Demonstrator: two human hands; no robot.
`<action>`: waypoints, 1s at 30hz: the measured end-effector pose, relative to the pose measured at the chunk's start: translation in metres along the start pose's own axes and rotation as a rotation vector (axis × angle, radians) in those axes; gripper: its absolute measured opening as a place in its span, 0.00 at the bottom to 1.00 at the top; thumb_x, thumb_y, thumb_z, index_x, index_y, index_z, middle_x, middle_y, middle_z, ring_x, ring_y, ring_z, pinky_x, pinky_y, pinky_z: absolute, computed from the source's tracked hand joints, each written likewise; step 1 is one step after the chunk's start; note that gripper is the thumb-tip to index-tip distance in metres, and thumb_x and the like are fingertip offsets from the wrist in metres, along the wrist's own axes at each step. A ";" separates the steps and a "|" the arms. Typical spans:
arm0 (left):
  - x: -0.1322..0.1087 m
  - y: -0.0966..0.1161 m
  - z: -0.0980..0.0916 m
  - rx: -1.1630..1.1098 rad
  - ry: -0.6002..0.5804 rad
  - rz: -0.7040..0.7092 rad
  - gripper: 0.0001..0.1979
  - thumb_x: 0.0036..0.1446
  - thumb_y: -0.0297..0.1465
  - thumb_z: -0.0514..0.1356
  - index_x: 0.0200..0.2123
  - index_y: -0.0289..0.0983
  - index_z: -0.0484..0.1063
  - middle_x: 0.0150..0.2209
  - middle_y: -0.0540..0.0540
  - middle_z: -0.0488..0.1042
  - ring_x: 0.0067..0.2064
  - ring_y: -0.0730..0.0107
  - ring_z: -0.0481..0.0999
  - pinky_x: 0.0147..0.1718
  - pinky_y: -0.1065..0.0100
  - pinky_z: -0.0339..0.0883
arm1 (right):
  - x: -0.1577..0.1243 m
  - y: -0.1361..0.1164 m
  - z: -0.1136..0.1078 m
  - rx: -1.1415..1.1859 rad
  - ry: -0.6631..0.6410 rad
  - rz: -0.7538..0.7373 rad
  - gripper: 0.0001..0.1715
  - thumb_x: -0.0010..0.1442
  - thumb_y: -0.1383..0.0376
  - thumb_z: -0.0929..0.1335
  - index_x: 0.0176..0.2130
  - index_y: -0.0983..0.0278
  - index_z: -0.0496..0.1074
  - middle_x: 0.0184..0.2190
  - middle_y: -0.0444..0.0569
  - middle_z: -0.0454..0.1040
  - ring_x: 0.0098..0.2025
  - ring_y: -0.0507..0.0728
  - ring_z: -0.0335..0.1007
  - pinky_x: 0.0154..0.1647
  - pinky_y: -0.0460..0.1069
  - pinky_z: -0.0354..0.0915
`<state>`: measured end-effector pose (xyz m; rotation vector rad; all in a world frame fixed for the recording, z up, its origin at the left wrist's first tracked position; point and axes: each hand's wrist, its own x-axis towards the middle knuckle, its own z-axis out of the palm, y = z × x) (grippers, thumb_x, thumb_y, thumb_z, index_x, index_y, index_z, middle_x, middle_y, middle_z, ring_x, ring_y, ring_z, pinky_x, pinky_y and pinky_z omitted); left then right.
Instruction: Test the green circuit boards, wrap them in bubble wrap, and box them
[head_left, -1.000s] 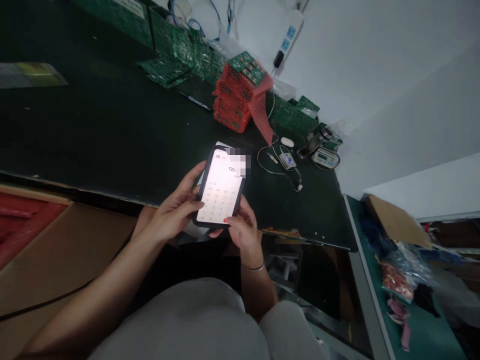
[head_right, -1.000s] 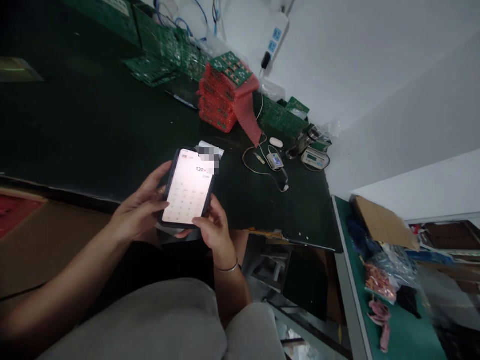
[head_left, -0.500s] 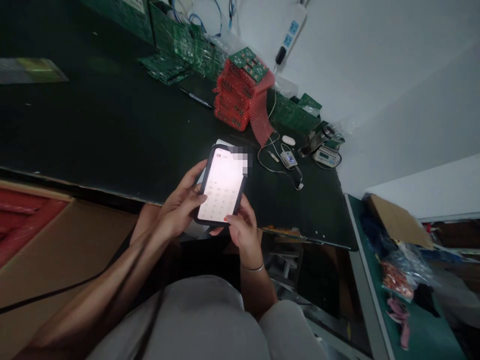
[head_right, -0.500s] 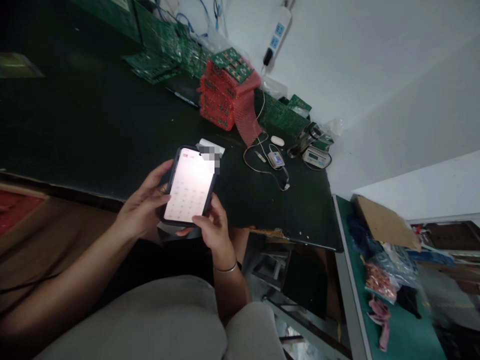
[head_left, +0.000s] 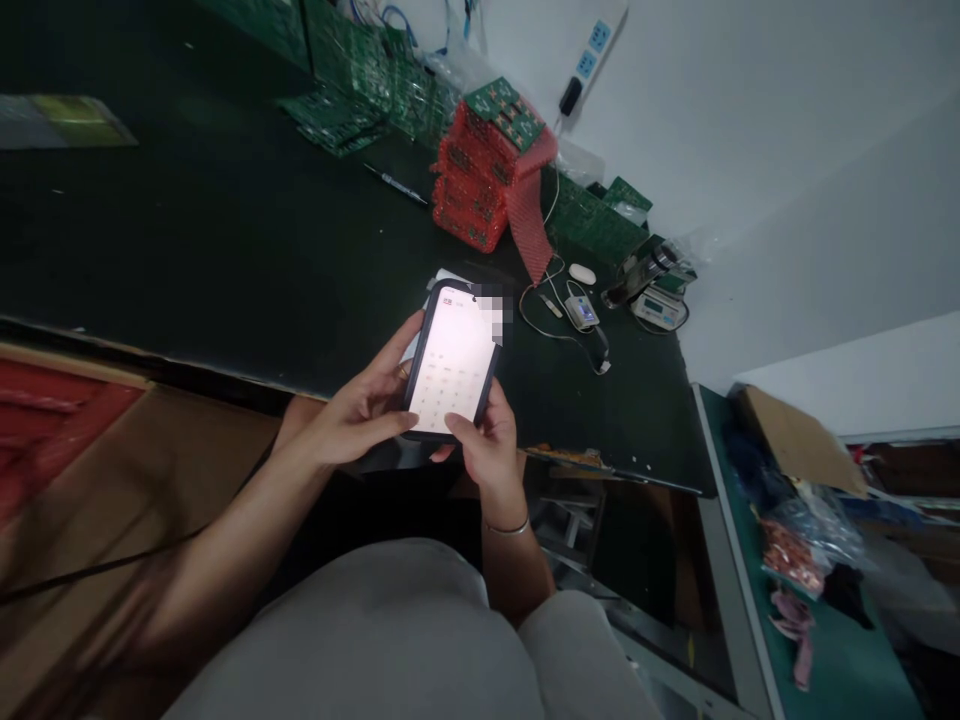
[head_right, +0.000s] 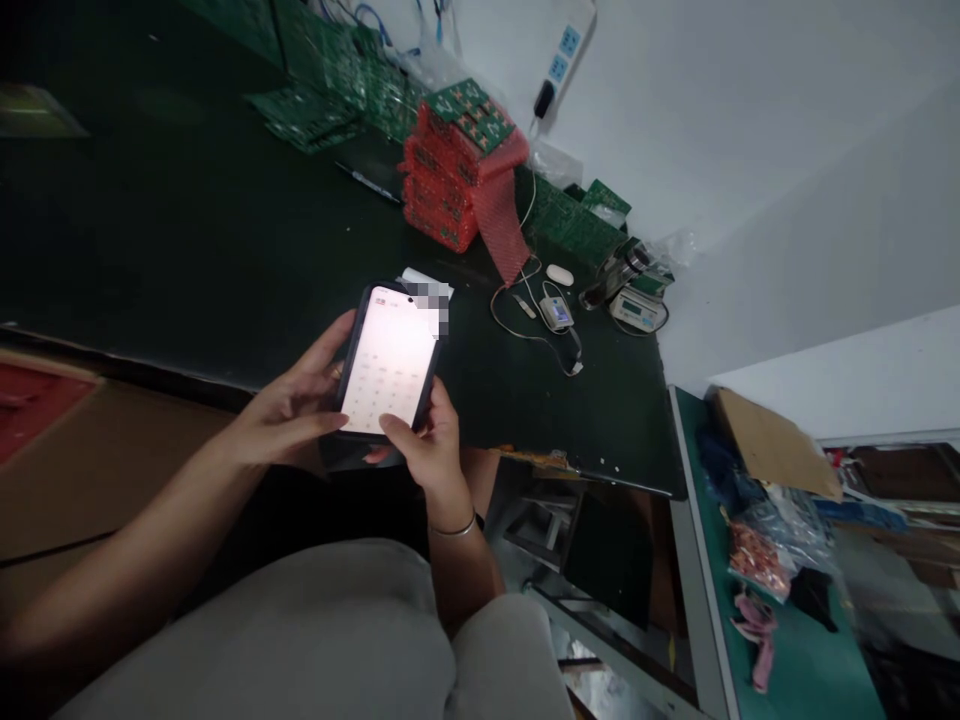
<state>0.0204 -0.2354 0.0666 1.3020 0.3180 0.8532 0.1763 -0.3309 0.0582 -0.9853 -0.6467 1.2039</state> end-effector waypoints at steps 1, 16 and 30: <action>0.000 0.000 0.000 0.011 0.007 0.001 0.50 0.54 0.35 0.77 0.76 0.52 0.60 0.65 0.39 0.74 0.50 0.49 0.84 0.43 0.59 0.83 | 0.000 0.000 0.000 -0.015 0.010 0.000 0.33 0.51 0.56 0.79 0.53 0.55 0.69 0.42 0.42 0.82 0.34 0.55 0.80 0.19 0.46 0.79; -0.001 -0.004 -0.003 -0.056 -0.021 -0.044 0.53 0.54 0.32 0.77 0.78 0.52 0.57 0.68 0.38 0.71 0.53 0.44 0.83 0.45 0.58 0.82 | 0.002 0.007 -0.001 0.050 0.079 0.025 0.32 0.52 0.52 0.76 0.54 0.55 0.70 0.45 0.45 0.81 0.41 0.61 0.83 0.21 0.51 0.82; -0.001 -0.004 -0.002 0.007 0.027 0.002 0.44 0.54 0.33 0.77 0.73 0.47 0.67 0.73 0.38 0.64 0.62 0.35 0.76 0.55 0.50 0.81 | 0.004 0.008 0.000 0.046 0.101 0.037 0.26 0.55 0.49 0.73 0.51 0.54 0.71 0.42 0.46 0.80 0.40 0.61 0.82 0.21 0.54 0.82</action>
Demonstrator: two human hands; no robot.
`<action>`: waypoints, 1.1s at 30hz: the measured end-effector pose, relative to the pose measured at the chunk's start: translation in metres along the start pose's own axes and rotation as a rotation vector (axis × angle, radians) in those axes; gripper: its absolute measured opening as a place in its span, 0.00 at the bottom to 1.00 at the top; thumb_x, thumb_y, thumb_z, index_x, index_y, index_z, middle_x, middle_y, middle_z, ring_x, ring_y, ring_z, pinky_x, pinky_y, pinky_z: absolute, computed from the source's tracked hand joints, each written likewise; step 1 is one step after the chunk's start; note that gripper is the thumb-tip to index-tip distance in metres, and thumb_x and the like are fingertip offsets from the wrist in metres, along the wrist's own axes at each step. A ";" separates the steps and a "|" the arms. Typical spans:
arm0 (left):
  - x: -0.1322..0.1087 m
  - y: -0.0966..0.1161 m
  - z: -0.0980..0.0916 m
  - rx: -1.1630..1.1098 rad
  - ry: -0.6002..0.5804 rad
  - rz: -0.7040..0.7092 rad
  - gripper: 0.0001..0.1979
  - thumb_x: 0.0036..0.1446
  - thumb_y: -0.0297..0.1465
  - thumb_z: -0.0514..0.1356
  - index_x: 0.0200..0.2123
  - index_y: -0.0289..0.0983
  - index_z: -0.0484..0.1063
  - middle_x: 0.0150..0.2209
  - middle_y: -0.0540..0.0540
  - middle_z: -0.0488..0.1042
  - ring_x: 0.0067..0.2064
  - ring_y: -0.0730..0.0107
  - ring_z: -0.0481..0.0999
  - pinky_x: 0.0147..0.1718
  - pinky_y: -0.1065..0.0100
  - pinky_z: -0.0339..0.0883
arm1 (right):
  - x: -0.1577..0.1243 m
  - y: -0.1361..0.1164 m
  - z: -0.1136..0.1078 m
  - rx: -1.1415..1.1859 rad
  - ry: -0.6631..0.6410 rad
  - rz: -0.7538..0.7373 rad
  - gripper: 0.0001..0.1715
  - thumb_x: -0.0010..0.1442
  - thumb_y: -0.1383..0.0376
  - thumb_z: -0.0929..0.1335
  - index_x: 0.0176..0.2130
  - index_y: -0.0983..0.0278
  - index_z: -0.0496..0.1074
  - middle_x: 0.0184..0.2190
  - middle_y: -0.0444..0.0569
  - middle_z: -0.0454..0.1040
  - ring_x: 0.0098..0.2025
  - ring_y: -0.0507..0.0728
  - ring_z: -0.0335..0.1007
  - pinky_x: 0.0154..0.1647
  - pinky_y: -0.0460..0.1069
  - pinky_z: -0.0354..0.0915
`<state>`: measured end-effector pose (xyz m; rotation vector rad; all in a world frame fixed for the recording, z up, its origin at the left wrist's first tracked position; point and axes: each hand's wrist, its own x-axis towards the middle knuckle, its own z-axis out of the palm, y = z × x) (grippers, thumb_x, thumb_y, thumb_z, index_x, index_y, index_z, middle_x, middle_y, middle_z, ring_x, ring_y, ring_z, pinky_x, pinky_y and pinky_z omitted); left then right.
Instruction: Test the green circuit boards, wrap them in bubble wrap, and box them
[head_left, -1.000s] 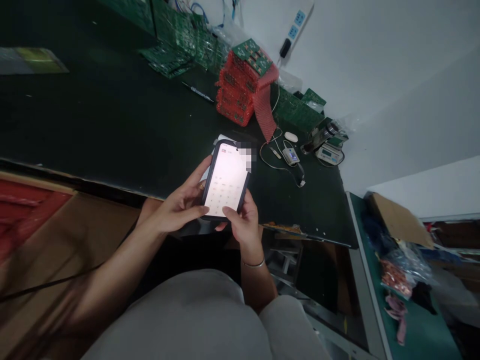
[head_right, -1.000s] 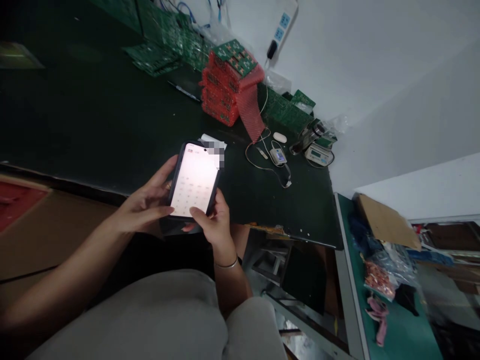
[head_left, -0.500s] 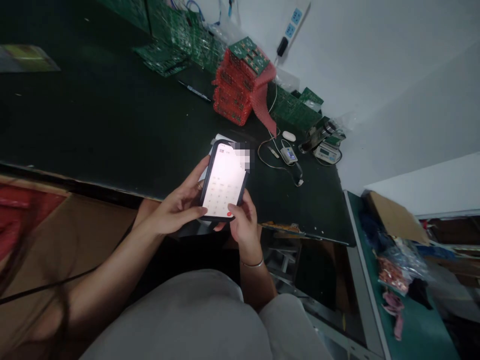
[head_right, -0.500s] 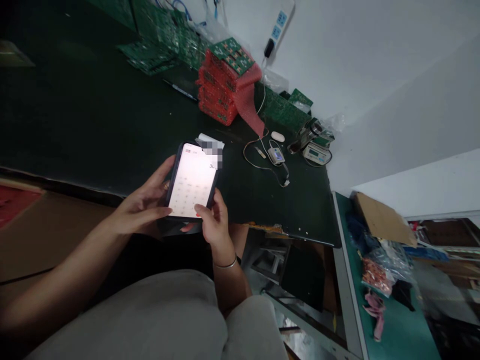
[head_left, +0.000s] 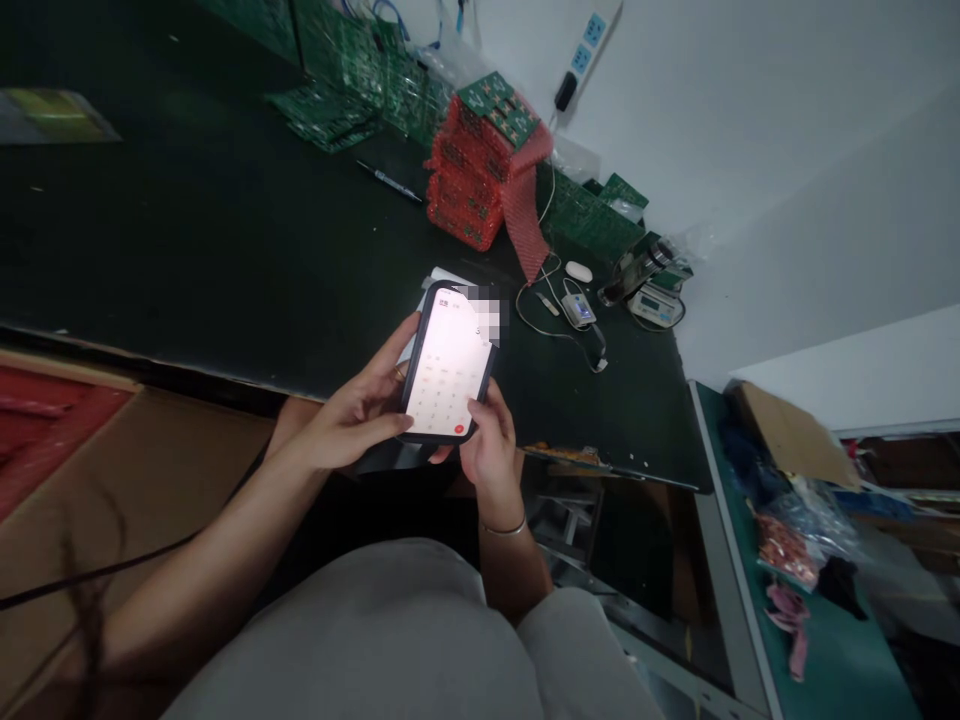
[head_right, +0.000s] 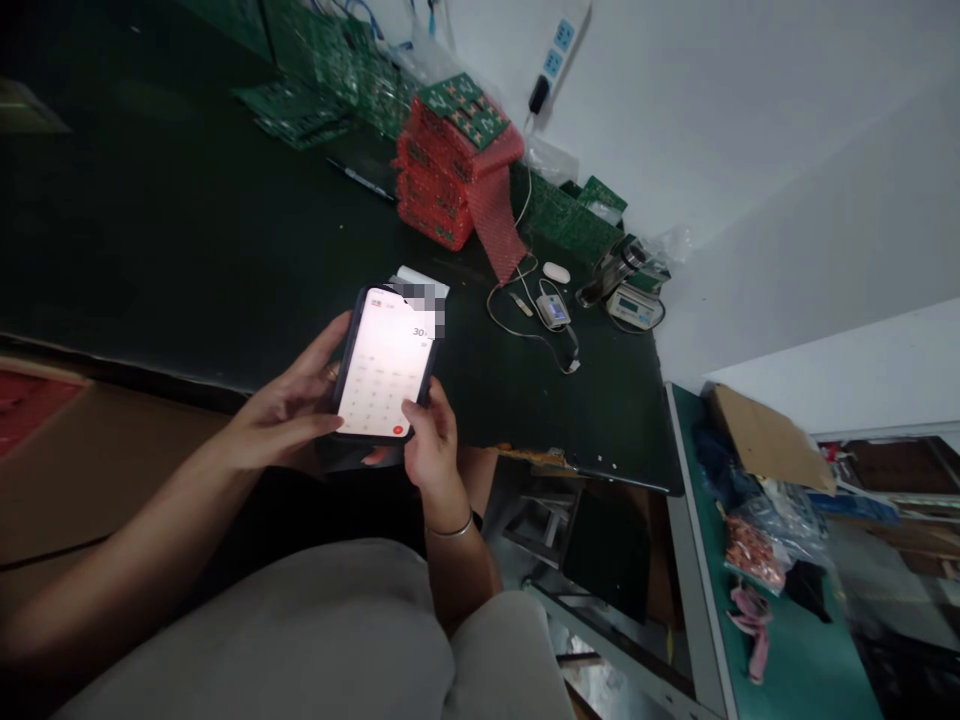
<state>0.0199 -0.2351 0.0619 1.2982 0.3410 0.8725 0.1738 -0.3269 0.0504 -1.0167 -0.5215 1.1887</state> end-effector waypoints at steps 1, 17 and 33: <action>0.000 0.000 0.000 0.015 0.004 0.004 0.44 0.54 0.34 0.77 0.73 0.47 0.68 0.73 0.38 0.64 0.63 0.34 0.76 0.56 0.49 0.80 | 0.000 0.001 -0.001 0.002 -0.006 -0.008 0.27 0.55 0.50 0.73 0.51 0.54 0.71 0.42 0.46 0.80 0.38 0.60 0.81 0.20 0.52 0.81; -0.002 0.000 0.001 0.016 -0.068 -0.039 0.48 0.64 0.36 0.73 0.78 0.57 0.52 0.67 0.43 0.73 0.54 0.52 0.82 0.49 0.61 0.82 | -0.006 -0.001 -0.002 -0.019 -0.035 -0.020 0.35 0.52 0.52 0.79 0.55 0.57 0.71 0.49 0.46 0.82 0.44 0.62 0.84 0.26 0.51 0.84; -0.002 0.001 0.004 -0.071 -0.011 -0.098 0.53 0.59 0.38 0.75 0.79 0.56 0.50 0.56 0.44 0.80 0.47 0.50 0.84 0.47 0.53 0.83 | -0.002 0.004 -0.021 0.006 -0.279 -0.041 0.42 0.52 0.53 0.80 0.62 0.54 0.69 0.53 0.47 0.81 0.45 0.61 0.82 0.26 0.53 0.86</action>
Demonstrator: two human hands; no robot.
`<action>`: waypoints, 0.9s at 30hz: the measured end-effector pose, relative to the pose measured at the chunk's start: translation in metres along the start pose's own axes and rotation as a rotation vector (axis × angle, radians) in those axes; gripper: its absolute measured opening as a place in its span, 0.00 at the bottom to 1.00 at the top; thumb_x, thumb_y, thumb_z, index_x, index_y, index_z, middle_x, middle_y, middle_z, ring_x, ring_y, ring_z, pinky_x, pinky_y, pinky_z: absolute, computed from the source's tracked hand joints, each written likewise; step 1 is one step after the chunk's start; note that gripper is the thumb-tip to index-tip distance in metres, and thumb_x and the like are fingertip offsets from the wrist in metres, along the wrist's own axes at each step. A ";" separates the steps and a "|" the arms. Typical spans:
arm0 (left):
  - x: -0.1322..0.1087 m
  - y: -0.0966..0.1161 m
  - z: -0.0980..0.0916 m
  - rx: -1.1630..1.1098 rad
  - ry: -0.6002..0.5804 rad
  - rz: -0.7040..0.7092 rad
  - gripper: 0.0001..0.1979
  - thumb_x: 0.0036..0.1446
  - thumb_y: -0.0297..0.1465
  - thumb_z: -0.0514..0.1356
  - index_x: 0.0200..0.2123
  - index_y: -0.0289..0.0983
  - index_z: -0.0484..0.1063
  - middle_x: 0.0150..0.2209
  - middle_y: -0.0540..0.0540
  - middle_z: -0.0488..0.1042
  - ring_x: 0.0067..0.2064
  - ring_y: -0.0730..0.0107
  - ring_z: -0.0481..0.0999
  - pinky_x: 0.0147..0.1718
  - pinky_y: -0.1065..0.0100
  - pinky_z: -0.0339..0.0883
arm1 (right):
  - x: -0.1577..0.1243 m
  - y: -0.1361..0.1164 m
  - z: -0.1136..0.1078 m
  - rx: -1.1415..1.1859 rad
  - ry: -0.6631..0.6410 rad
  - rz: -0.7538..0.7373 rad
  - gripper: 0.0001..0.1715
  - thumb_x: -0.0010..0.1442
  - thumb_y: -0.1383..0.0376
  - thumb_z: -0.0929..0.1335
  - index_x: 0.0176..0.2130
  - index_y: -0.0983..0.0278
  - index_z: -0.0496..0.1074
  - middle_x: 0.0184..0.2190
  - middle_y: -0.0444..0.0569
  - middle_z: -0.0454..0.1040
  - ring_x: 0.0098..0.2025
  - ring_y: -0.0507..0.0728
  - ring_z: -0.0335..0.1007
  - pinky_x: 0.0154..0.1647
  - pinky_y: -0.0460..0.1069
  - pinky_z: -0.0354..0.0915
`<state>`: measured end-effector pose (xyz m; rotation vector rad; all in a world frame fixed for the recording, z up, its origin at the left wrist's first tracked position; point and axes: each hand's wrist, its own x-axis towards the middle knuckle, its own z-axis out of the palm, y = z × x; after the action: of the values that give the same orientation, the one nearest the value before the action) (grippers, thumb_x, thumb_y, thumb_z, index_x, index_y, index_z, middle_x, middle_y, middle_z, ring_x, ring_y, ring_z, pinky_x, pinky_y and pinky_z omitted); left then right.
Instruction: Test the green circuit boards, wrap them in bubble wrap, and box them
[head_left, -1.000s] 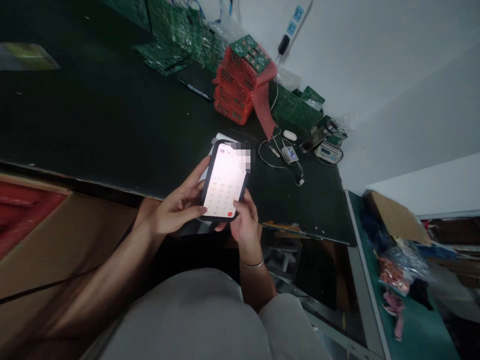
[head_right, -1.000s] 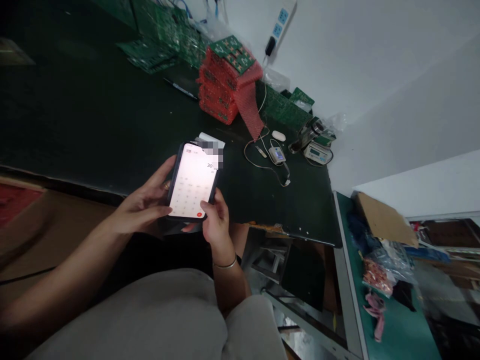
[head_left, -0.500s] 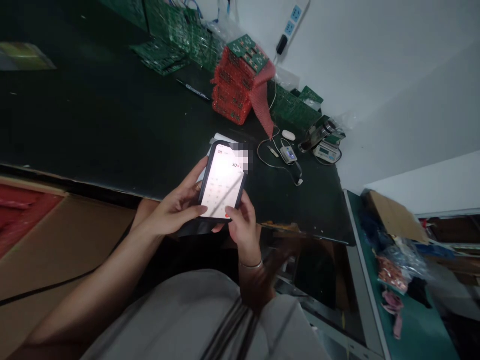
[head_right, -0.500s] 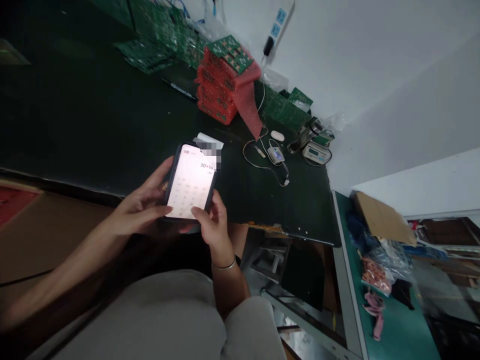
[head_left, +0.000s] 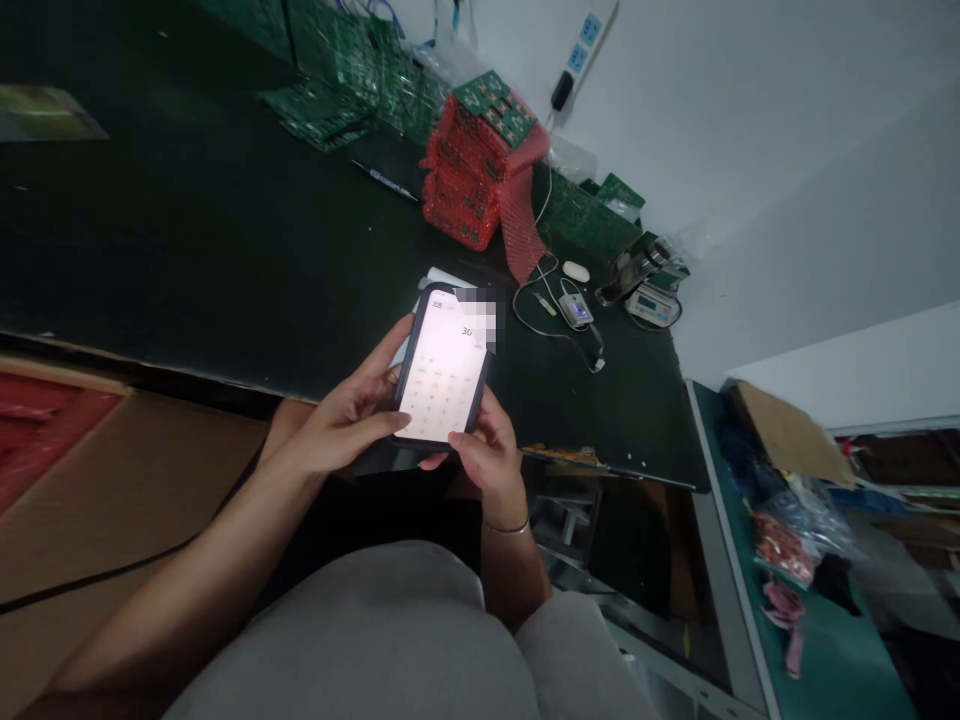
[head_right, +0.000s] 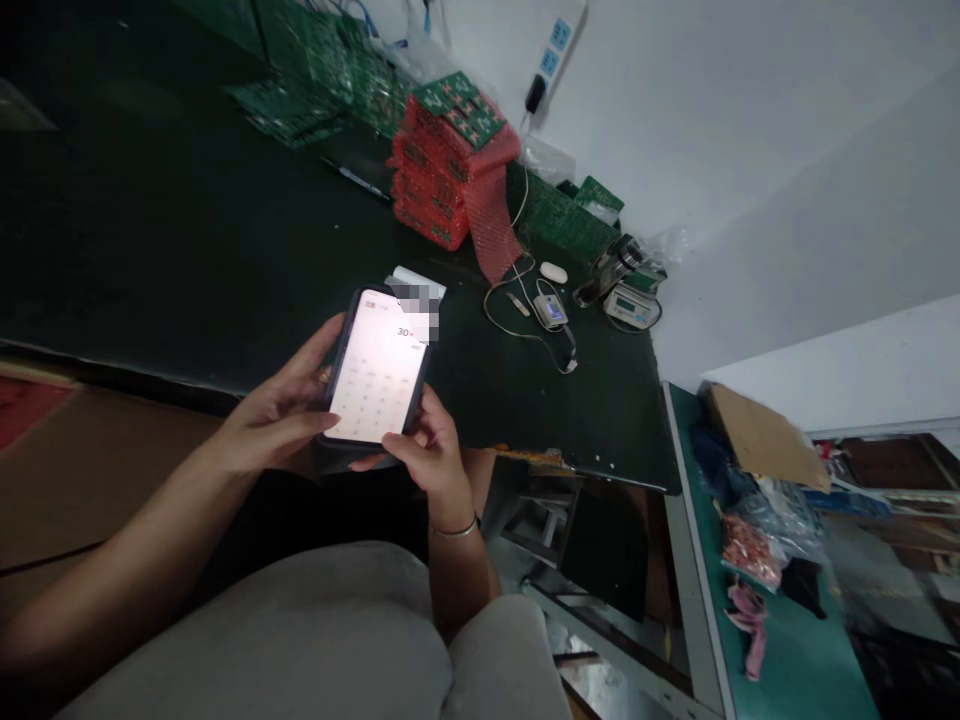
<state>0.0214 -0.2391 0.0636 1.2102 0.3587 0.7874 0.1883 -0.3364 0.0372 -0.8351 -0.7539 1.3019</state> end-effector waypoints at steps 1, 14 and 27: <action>0.000 0.000 -0.001 0.003 0.003 -0.005 0.53 0.59 0.39 0.75 0.79 0.56 0.50 0.57 0.44 0.80 0.48 0.49 0.84 0.49 0.52 0.83 | 0.000 0.000 0.000 0.002 -0.002 0.004 0.42 0.52 0.53 0.80 0.62 0.54 0.69 0.53 0.47 0.80 0.45 0.61 0.82 0.26 0.53 0.86; 0.000 -0.010 -0.006 0.000 -0.033 -0.011 0.52 0.62 0.38 0.74 0.79 0.57 0.47 0.65 0.42 0.75 0.57 0.43 0.81 0.57 0.46 0.79 | -0.001 0.001 -0.002 0.028 0.050 0.037 0.46 0.47 0.53 0.82 0.61 0.54 0.70 0.53 0.47 0.81 0.48 0.64 0.81 0.28 0.56 0.87; 0.055 -0.008 -0.045 0.369 0.228 0.214 0.37 0.63 0.42 0.70 0.73 0.45 0.66 0.72 0.38 0.64 0.69 0.44 0.69 0.67 0.49 0.68 | 0.006 -0.014 -0.020 -0.211 0.400 -0.033 0.20 0.61 0.60 0.64 0.49 0.59 0.79 0.35 0.46 0.84 0.23 0.57 0.79 0.12 0.48 0.72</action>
<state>0.0329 -0.1701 0.0495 1.5242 0.5864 1.0818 0.2132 -0.3333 0.0392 -1.2046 -0.5857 0.9919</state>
